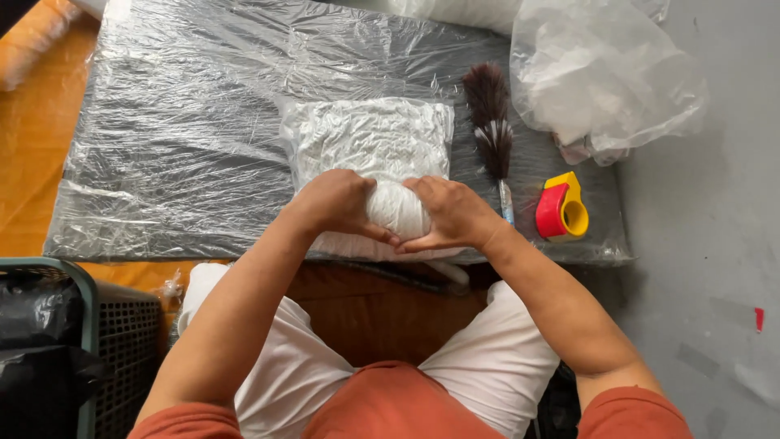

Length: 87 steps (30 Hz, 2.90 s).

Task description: Compressing a cushion by placing it in a plastic bag, using a vacuum cleaner to remove the air, and sealing the bag with tape.

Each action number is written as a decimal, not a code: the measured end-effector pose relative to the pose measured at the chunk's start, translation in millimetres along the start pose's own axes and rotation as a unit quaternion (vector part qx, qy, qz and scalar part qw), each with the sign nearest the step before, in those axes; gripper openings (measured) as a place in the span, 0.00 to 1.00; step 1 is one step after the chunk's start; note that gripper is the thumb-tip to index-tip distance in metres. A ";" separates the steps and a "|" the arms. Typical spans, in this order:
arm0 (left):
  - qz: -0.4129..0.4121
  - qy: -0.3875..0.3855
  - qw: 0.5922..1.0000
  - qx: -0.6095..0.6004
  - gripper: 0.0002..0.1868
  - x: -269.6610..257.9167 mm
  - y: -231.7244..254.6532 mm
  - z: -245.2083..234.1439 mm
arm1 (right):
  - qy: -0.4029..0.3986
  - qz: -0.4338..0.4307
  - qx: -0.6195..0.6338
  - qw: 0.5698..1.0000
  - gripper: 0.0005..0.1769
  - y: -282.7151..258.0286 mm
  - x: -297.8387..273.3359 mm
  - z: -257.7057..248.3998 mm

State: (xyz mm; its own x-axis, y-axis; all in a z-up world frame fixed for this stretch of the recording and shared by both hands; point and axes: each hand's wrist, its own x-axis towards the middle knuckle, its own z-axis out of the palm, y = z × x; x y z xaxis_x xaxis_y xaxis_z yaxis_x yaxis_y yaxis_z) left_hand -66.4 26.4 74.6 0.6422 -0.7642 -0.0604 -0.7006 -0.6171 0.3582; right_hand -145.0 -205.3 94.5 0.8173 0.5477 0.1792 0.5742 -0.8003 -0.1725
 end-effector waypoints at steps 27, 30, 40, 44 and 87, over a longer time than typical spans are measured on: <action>-0.038 0.050 0.992 0.109 0.48 51.1 16.4 -19.9 | -0.326 0.259 0.325 0.849 0.39 132.5 78.4 25.2; -0.018 0.106 0.987 0.118 0.38 61.6 -3.1 3.0 | -0.330 0.240 0.302 0.862 0.44 122.5 80.0 17.0; -0.036 0.153 0.987 0.032 0.31 56.0 -11.9 -7.5 | -0.087 0.176 0.090 0.976 0.29 80.3 66.3 -7.7; -0.055 0.140 0.989 0.010 0.32 64.8 -20.3 -6.1 | 0.013 0.135 0.014 0.991 0.27 40.6 62.8 -35.3; -0.250 -0.169 0.934 -0.191 0.48 194.1 -115.2 -73.3 | -0.290 0.445 0.222 0.818 0.45 150.9 222.7 -22.9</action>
State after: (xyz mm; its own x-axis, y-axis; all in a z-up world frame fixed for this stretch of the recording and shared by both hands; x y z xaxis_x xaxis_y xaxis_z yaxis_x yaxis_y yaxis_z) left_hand 161.8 -37.1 89.9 0.6798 -0.4531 -0.5767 -0.1359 -0.8505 0.5081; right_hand 122.6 -209.7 130.5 0.7327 -0.0774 -0.6762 -0.4047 -0.8483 -0.3414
